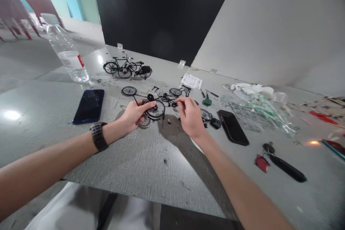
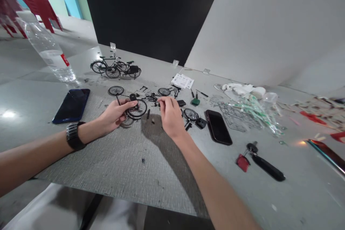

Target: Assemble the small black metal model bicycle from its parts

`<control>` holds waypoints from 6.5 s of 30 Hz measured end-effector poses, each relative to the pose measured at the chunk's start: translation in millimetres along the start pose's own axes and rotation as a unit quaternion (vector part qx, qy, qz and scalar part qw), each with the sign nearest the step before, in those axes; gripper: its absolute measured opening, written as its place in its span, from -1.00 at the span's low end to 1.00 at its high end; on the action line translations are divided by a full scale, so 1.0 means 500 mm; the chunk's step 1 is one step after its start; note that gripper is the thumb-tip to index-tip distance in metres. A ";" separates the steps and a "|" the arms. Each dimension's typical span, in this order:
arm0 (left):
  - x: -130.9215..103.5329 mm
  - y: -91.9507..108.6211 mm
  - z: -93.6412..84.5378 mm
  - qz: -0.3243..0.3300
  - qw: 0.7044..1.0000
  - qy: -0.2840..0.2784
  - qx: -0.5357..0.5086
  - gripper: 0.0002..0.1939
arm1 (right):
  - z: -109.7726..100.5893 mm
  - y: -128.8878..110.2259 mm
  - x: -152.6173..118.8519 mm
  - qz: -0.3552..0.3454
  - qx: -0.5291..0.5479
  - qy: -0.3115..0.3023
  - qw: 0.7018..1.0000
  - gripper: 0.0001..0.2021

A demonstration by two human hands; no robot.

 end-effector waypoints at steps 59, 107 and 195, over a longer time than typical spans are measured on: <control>-0.004 -0.016 0.009 0.000 0.999 -0.034 0.007 -0.74 | -0.021 -0.120 -0.038 -0.196 0.116 0.022 0.973 -0.83; -0.017 -0.004 0.012 0.025 0.999 -0.017 0.039 -0.78 | -0.030 -0.121 -0.047 -0.244 0.079 0.115 0.960 -0.79; -0.017 -0.013 0.027 0.051 0.992 -0.069 0.094 -0.76 | -0.001 -0.102 -0.039 -0.176 0.153 0.060 0.971 -0.78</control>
Point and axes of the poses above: each hand's wrist, its own x-axis towards the middle knuckle, its own z-axis out of the palm, y = z × x, the point moved 6 cm from there along x, towards the middle knuckle, and after that the axes turned 10 degrees about y, right-handed, at the moved point
